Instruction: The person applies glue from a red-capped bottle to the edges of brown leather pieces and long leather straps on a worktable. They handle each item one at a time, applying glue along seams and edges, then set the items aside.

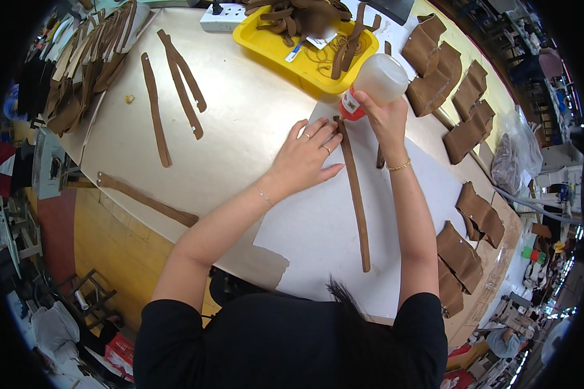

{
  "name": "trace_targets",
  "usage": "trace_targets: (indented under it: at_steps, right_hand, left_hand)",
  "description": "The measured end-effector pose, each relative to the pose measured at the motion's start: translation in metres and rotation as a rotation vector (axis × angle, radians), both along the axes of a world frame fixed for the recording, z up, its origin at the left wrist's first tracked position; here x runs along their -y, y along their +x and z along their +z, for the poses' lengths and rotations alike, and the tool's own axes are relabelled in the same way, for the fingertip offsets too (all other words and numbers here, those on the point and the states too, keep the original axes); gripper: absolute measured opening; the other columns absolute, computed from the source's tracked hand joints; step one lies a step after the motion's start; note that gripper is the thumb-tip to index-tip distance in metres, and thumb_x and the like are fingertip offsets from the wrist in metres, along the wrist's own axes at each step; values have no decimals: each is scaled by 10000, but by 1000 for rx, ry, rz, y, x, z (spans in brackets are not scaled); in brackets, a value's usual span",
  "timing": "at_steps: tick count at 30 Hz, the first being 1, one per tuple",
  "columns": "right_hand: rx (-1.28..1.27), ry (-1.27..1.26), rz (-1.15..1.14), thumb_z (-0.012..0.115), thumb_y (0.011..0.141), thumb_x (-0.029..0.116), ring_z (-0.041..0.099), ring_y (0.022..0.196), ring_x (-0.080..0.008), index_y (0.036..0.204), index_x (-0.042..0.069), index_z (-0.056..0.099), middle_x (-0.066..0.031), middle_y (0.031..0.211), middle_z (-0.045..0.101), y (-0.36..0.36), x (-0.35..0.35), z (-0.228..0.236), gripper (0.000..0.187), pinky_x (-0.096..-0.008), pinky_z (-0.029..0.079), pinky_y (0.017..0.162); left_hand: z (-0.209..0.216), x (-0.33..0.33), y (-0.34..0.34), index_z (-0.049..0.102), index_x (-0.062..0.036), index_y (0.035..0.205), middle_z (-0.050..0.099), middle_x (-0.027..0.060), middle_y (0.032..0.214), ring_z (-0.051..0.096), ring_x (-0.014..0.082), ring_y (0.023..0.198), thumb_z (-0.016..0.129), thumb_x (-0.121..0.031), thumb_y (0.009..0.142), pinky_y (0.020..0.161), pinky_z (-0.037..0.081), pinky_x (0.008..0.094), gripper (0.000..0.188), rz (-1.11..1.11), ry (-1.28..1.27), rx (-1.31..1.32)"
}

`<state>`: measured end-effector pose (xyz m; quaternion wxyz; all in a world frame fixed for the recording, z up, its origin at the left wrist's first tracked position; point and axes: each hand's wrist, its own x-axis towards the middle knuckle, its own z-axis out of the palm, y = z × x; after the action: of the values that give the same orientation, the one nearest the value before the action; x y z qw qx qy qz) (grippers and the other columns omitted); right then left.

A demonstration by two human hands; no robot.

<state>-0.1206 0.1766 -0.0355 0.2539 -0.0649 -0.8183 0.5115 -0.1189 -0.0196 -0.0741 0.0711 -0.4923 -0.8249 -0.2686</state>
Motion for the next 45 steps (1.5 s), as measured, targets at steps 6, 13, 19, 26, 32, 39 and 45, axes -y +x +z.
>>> trace_targets:
  at_steps: [6, 13, 19, 26, 32, 39, 45]
  right_hand:
    - [43, 34, -27, 788, 748, 338, 677, 872, -196, 1059, -13, 631, -123, 955, 700, -1, 3, 0, 494, -313, 526, 765]
    - [95, 50, -19, 788, 739, 373, 683, 857, -196, 1052, -15, 636, -122, 937, 705, 7, 0, 0, 521, -306, 527, 760]
    - [127, 36, -23, 791, 732, 393, 686, 843, -192, 1039, -17, 637, -119, 927, 707, 21, 2, 2, 535, -303, 532, 750]
    - [141, 10, -9, 780, 743, 409, 674, 825, -175, 1023, -20, 642, -108, 917, 702, 42, 2, 2, 531, -302, 533, 735]
    - [175, 6, -4, 795, 725, 396, 688, 813, -188, 1003, -22, 643, -122, 902, 708, 59, 3, 2, 525, -302, 541, 726]
    - [167, 22, 13, 798, 717, 392, 689, 806, -196, 998, -10, 647, -118, 880, 708, 77, 5, 1, 514, -308, 540, 725]
    - [192, 67, 2, 801, 702, 408, 686, 786, -208, 988, 3, 655, -118, 867, 706, 94, 8, 5, 517, -314, 538, 715]
  left_hand:
    - [-2, 0, 0, 596, -56, 1157, 519, 111, 1262, 423, 252, 1259, 681, -350, 782, 1045, 293, 446, 484, -8, 21, 12]
    - [-1, 0, 0, 605, -60, 1156, 517, 110, 1267, 426, 251, 1255, 683, -351, 778, 1042, 301, 454, 484, -2, 9, 10]
    - [-1, 0, 0, 600, -60, 1171, 513, 103, 1281, 422, 250, 1260, 685, -349, 779, 1045, 300, 457, 494, -5, 4, 17]
    - [-2, -1, 0, 596, -61, 1188, 507, 101, 1301, 416, 247, 1269, 690, -348, 774, 1051, 299, 447, 513, 0, -8, 15]
    - [-1, -1, 1, 601, -57, 1185, 506, 97, 1306, 416, 238, 1272, 697, -343, 767, 1053, 298, 451, 515, 3, -11, 24]
    - [-2, -2, 2, 612, -59, 1173, 505, 85, 1311, 417, 228, 1275, 715, -340, 754, 1054, 299, 450, 514, 12, -15, 23]
    - [-4, -3, 3, 617, -68, 1173, 504, 75, 1317, 419, 219, 1277, 718, -349, 762, 1056, 298, 446, 508, 13, -11, 8]
